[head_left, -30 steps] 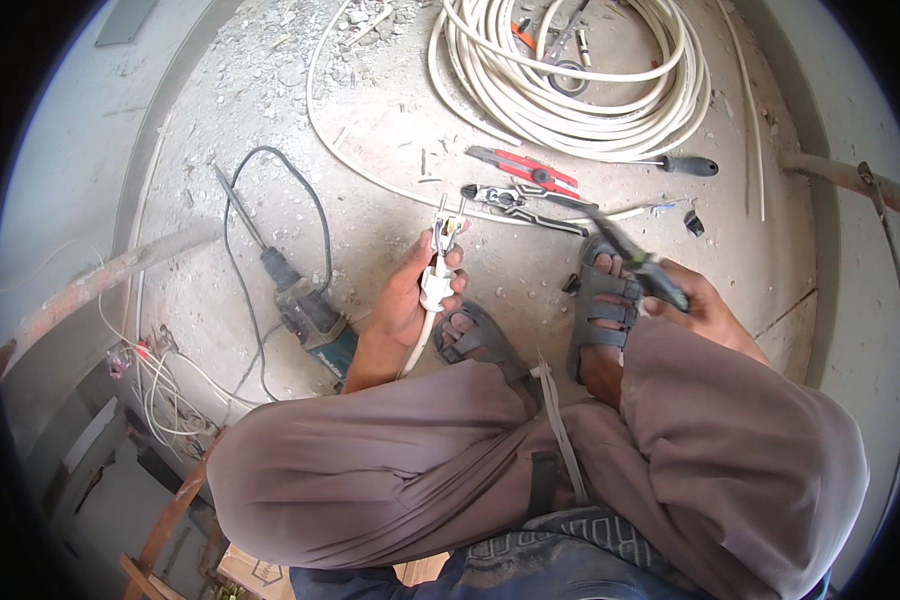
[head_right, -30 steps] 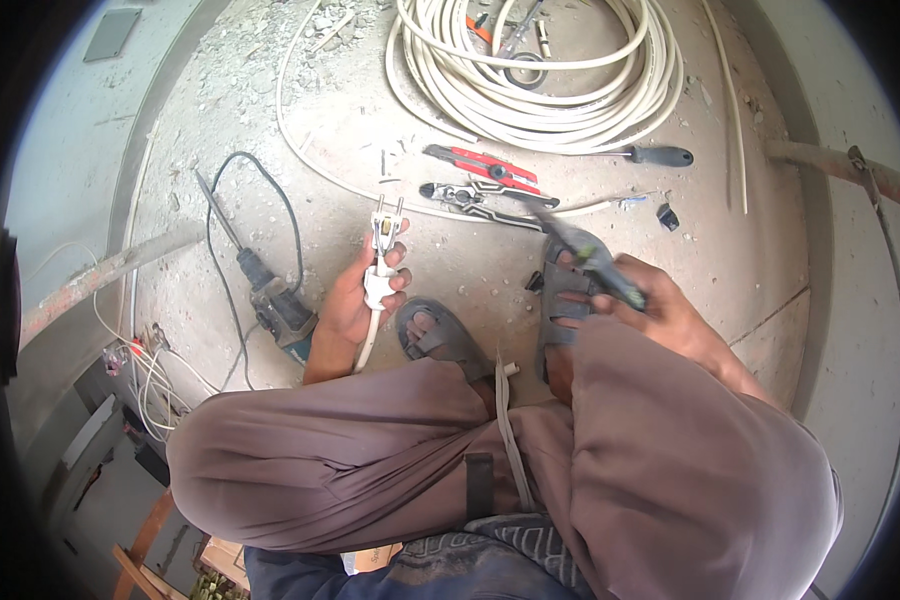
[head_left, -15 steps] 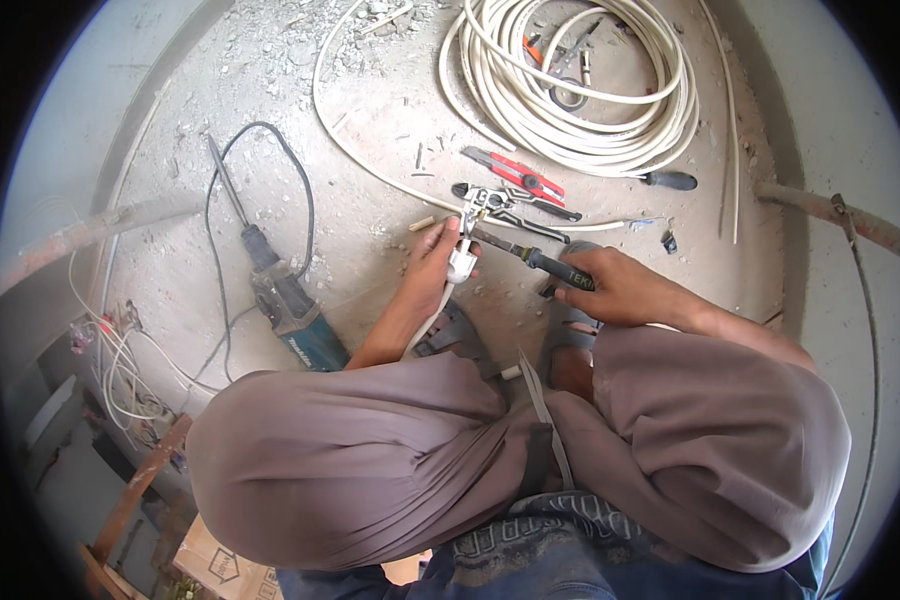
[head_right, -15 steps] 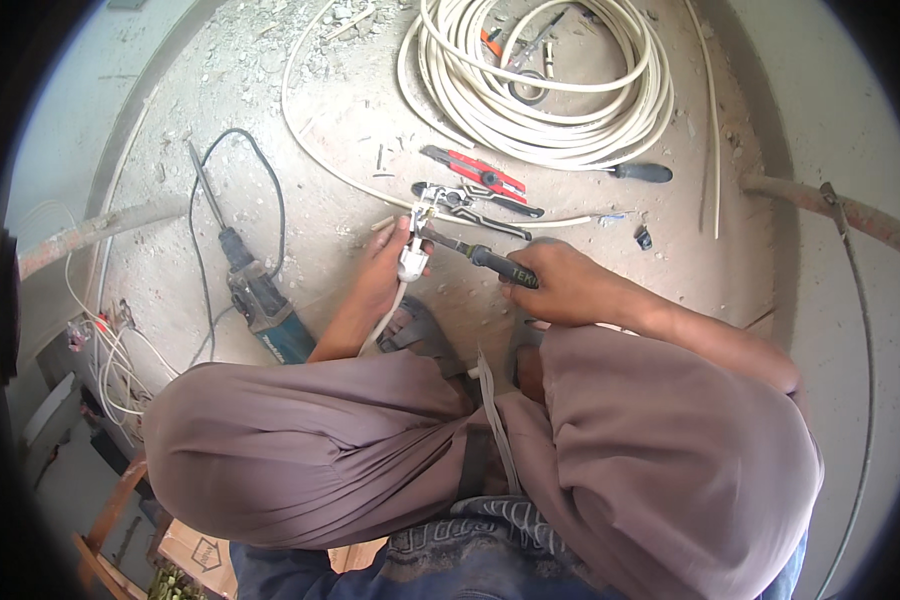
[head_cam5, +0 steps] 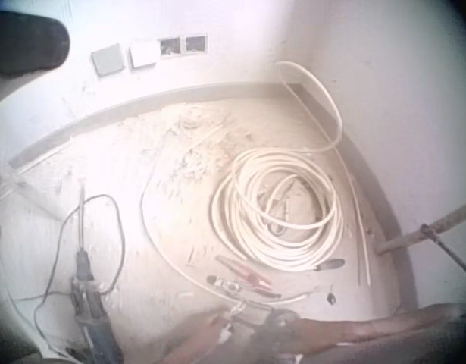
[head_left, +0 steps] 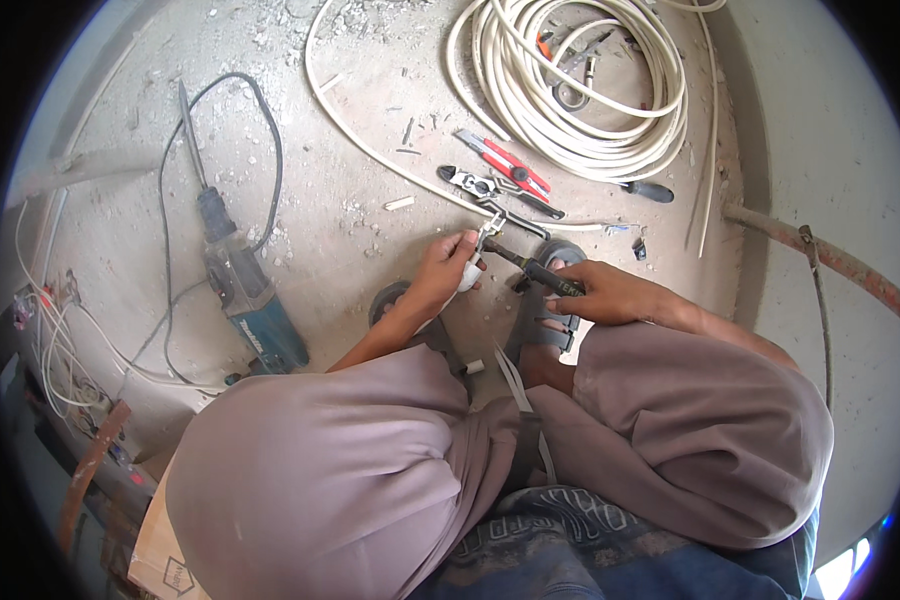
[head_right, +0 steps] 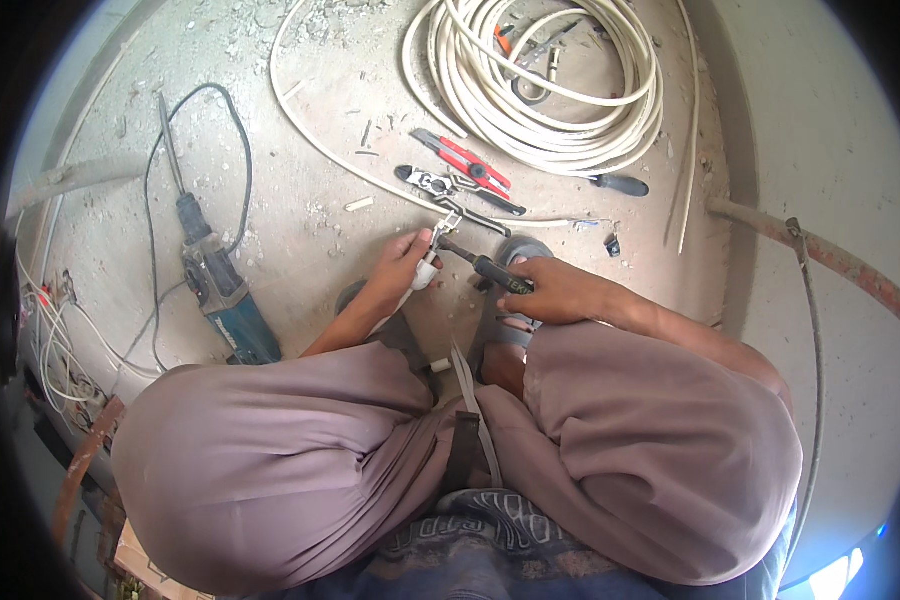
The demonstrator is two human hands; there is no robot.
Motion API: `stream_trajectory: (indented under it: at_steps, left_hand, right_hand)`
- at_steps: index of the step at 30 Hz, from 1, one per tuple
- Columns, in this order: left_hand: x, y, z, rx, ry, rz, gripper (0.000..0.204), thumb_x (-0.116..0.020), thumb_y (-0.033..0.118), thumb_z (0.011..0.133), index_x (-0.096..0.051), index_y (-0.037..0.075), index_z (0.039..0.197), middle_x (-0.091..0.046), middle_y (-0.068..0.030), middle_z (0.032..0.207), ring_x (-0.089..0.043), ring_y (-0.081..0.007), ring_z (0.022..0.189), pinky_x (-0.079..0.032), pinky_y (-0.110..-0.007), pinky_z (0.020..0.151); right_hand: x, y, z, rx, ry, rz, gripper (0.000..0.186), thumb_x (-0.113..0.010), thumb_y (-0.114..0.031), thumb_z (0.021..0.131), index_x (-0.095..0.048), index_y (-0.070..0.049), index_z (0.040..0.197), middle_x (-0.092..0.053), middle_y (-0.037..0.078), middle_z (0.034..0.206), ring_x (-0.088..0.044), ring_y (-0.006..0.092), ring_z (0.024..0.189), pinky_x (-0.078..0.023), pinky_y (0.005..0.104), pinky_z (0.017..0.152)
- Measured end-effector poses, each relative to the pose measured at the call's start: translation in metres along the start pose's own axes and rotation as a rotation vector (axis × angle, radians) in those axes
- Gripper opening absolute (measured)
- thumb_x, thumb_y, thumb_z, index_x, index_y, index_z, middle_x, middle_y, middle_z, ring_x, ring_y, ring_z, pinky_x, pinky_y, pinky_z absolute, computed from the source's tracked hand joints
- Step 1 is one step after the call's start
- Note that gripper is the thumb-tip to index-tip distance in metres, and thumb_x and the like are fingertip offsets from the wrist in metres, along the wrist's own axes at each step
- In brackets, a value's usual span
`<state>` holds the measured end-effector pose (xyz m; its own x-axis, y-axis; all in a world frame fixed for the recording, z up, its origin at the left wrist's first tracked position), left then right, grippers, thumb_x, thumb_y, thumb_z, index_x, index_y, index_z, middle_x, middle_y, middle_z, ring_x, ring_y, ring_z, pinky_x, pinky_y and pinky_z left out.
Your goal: The person wires an electrical plug by stripping wires with a tool, inserting the wires into the plug terminals, and tightening the terminal screws using a screwdriver.
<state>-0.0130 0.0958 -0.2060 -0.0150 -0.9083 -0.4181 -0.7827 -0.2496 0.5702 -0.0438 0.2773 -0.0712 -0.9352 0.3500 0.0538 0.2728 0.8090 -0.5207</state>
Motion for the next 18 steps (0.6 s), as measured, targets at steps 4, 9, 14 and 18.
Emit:
stream_trajectory:
  at_steps: [4,9,14,18]
  left_hand:
    - [0.005,-0.012,0.005,-0.030,0.021,0.019,0.041,-0.052,0.040,0.106,-0.063,0.001,0.109,-0.062,-0.0038,0.080,-0.059,-0.0102,0.065,-0.053,-0.027,0.054]
    - [0.004,-0.010,0.007,-0.025,0.010,-0.053,0.041,-0.051,0.040,0.106,-0.063,0.001,0.105,-0.061,-0.0043,0.081,-0.060,-0.0110,0.067,-0.053,-0.028,0.053]
    - [0.006,-0.010,0.006,-0.023,-0.030,-0.083,0.040,-0.051,0.040,0.106,-0.062,0.001,0.105,-0.060,-0.0050,0.080,-0.060,-0.0110,0.067,-0.054,-0.028,0.056]
    - [0.009,-0.011,0.003,-0.031,-0.004,-0.053,0.041,-0.051,0.041,0.106,-0.061,0.001,0.105,-0.060,-0.0052,0.079,-0.060,-0.0109,0.066,-0.054,-0.028,0.057]
  right_hand:
    - [-0.001,-0.008,0.003,-0.059,-0.054,-0.042,0.046,-0.064,-0.034,0.093,-0.065,-0.004,0.127,-0.070,0.020,0.109,-0.064,0.0277,0.103,-0.047,0.0383,0.094]
    - [0.000,0.002,0.010,-0.009,-0.030,-0.035,0.047,-0.066,-0.034,0.092,-0.065,-0.003,0.128,-0.067,0.020,0.115,-0.061,0.0291,0.109,-0.045,0.0383,0.098]
    - [0.007,-0.001,0.009,-0.044,0.083,-0.110,0.047,-0.067,-0.034,0.091,-0.066,-0.004,0.127,-0.056,0.020,0.129,-0.054,0.0318,0.122,-0.042,0.0384,0.103]
    - [0.001,0.003,0.012,-0.065,0.039,-0.045,0.049,-0.066,-0.034,0.088,-0.067,-0.007,0.128,-0.052,0.022,0.133,-0.053,0.0356,0.125,-0.042,0.0399,0.105]
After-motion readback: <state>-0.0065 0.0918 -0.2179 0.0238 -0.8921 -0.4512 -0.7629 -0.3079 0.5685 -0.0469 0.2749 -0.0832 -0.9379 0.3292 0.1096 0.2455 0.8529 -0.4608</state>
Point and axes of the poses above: each hand's wrist, its own z-axis towards the middle knuckle, its own x-axis out of the back of the hand, y = z × x, the point moved 8 cm from there along z, towards the middle knuckle
